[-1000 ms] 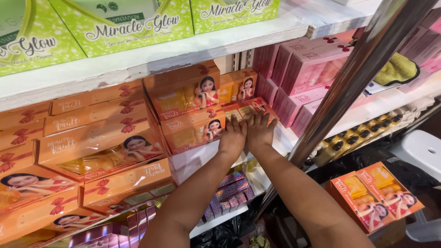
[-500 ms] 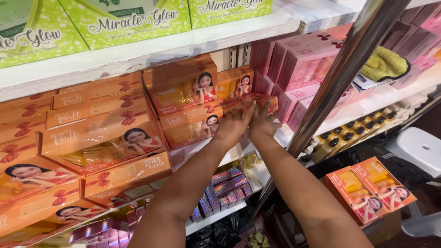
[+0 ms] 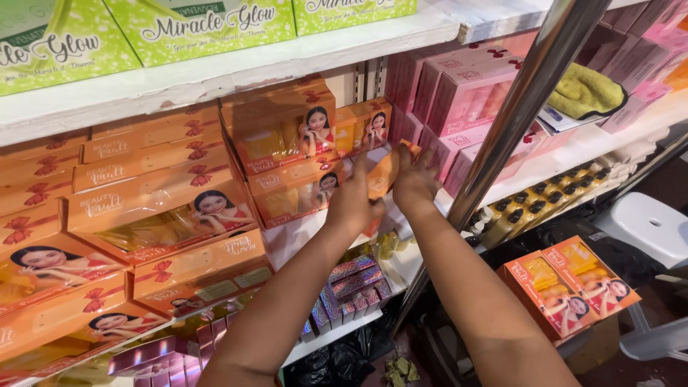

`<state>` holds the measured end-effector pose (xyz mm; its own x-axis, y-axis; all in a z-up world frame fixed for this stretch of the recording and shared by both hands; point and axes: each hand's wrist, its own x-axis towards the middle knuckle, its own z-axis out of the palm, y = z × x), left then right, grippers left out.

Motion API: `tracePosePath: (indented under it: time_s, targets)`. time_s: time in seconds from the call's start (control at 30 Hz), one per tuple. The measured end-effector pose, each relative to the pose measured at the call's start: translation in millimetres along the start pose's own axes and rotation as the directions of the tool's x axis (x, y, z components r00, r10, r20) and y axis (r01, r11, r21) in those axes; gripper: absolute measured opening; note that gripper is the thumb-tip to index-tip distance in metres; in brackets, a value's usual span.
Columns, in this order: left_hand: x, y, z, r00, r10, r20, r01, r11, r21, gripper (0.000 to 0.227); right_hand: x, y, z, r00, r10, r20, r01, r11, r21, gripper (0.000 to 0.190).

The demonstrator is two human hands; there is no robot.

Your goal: The person repeatedly picks up orange product boxes from a shelf, wipes them with a yellow cloth, and places them into a grey plastic basket. The person also wipes the shelf surface with the cloth between handling the boxes.

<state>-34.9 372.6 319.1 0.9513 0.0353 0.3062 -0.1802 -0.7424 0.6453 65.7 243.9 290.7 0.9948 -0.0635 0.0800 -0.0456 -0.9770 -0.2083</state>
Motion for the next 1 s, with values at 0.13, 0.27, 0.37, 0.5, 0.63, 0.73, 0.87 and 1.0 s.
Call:
tracePosePath:
  time_s: [0.13, 0.27, 0.37, 0.5, 0.63, 0.73, 0.87, 1.0]
  targets:
    - [-22, -12, -15, 1.0, -0.019, -0.021, 0.018, 0.999, -0.027, 0.109, 27, 12, 38, 0.999, 0.022, 0.03, -0.025, 0.991, 0.13, 0.093]
    - [-41, -33, -13, 0.994, -0.076, -0.079, 0.067, 0.992, -0.109, 0.093, 74, 26, 107, 0.955, 0.045, -0.292, 0.2, 0.629, 0.751, 0.061]
    - [-51, -46, -3, 0.97, 0.001, -0.244, -0.033, 0.991, -0.129, 0.091, 82, 24, 120, 0.963, 0.171, -0.21, 0.184, 0.157, 0.97, 0.036]
    - [-63, -57, 7, 0.967, -0.145, -0.21, 0.075, 0.949, -0.306, 0.103, 81, 27, 139, 0.98, 0.158, -0.119, 0.162, -0.295, 0.942, 0.028]
    - [-63, -100, 36, 0.965, -0.233, -0.12, 0.184, 0.928, -0.324, 0.095, 61, 25, 124, 0.977, 0.197, -0.082, 0.118, -0.177, 0.977, 0.028]
    - [-68, -104, 32, 0.966, -0.171, -0.192, 0.093, 0.928, -0.361, 0.079, 26, 18, 87, 0.992, 0.109, -0.063, 0.069, -0.054, 0.996, 0.03]
    - [-84, -71, -7, 0.959, -0.187, -0.214, 0.065, 0.877, -0.475, 0.075, -18, 6, 34, 0.985, 0.065, -0.16, 0.156, 0.057, 0.986, 0.031]
    - [-109, -23, -69, 0.949, -0.215, -0.233, 0.057, 0.838, -0.543, 0.066, -61, 8, -24, 0.958, -0.064, -0.279, 0.284, 0.092, 0.954, 0.026]
